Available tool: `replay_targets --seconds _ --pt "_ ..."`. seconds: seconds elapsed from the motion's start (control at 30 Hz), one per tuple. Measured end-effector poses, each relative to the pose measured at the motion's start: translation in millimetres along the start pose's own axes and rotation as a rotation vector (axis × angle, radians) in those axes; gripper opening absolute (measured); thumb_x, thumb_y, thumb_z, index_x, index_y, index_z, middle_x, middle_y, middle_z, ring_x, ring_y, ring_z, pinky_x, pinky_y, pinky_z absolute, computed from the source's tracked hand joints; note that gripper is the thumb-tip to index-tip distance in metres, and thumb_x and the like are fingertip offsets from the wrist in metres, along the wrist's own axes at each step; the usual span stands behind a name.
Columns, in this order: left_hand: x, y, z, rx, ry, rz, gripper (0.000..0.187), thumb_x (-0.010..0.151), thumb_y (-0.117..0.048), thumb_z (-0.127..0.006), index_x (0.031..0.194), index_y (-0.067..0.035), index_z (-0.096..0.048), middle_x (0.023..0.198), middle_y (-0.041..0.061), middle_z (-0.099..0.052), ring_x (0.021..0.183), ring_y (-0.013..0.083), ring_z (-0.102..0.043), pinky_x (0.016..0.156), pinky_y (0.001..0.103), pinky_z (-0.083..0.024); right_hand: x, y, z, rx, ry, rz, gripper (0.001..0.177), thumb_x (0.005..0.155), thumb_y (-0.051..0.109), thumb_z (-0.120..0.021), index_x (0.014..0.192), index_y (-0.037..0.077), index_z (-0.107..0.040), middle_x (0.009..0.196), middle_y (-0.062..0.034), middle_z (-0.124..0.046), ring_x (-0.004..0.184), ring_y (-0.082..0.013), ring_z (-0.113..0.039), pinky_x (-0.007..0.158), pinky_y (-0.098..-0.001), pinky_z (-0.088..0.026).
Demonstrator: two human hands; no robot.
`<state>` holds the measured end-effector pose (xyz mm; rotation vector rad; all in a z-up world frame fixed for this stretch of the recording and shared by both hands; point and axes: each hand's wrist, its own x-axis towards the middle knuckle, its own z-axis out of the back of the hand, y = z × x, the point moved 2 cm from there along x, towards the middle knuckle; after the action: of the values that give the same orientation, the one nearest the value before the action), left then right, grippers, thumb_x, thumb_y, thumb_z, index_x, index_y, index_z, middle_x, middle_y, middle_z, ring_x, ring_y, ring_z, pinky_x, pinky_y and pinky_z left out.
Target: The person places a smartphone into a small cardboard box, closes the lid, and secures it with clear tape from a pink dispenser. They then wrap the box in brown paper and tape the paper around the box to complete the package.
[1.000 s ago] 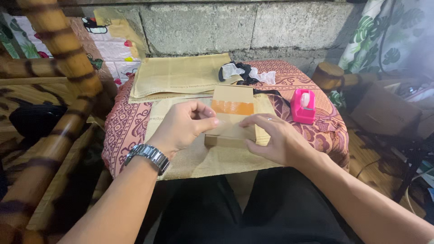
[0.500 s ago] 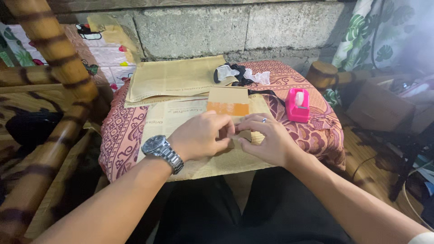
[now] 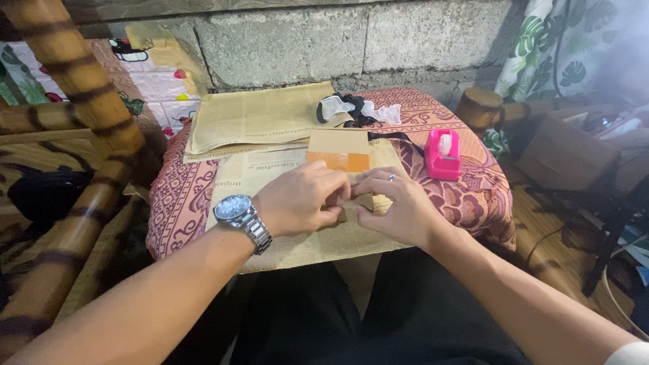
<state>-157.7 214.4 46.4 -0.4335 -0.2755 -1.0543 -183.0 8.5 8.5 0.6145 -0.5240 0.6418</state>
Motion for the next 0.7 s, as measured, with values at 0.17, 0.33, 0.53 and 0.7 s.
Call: replay_targets --seconds 0.17,0.33,0.53,0.7 --pt "6 4 4 -0.118 0.066 0.202 0.047 0.073 -0.023 -0.079 0.113 -0.013 -0.056 0.080 0.003 -0.065 0.087 0.0212 -0.065 0.075 0.037 -0.054 0 0 -1 -0.001 -0.011 0.018 0.029 0.075 0.020 -0.080 0.103 0.014 -0.078 0.107 -0.0033 -0.076 0.114 -0.0251 -0.066 0.099 -0.0395 -0.052" --pt "4 3 6 -0.072 -0.034 0.099 0.049 0.072 -0.025 -0.082 0.109 -0.009 -0.055 0.090 0.007 -0.063 0.090 0.0256 -0.064 0.077 0.041 -0.052 -1 -1 -2 -0.003 -0.016 -0.005 0.028 0.076 0.021 -0.081 0.103 0.016 -0.078 0.106 -0.0025 -0.076 0.116 -0.0242 -0.066 0.100 -0.0392 -0.052" --pt "-7 4 0 -0.111 -0.080 0.194 0.044 0.072 -0.027 -0.080 0.106 -0.010 -0.057 0.090 0.007 -0.063 0.089 0.0246 -0.065 0.079 0.039 -0.052 -1 0 -2 -0.011 -0.030 0.015 0.028 0.076 0.020 -0.080 0.104 0.015 -0.078 0.108 -0.0029 -0.075 0.116 -0.0246 -0.066 0.100 -0.0396 -0.052" --pt "-10 2 -2 -0.034 -0.128 0.122 0.036 0.077 -0.025 -0.080 0.099 -0.009 -0.057 0.104 0.012 -0.059 0.096 0.0291 -0.061 0.083 0.041 -0.050 -2 -2 -3 0.003 -0.012 -0.001 0.028 0.076 0.020 -0.080 0.103 0.014 -0.078 0.108 -0.0026 -0.076 0.115 -0.0242 -0.066 0.100 -0.0390 -0.053"
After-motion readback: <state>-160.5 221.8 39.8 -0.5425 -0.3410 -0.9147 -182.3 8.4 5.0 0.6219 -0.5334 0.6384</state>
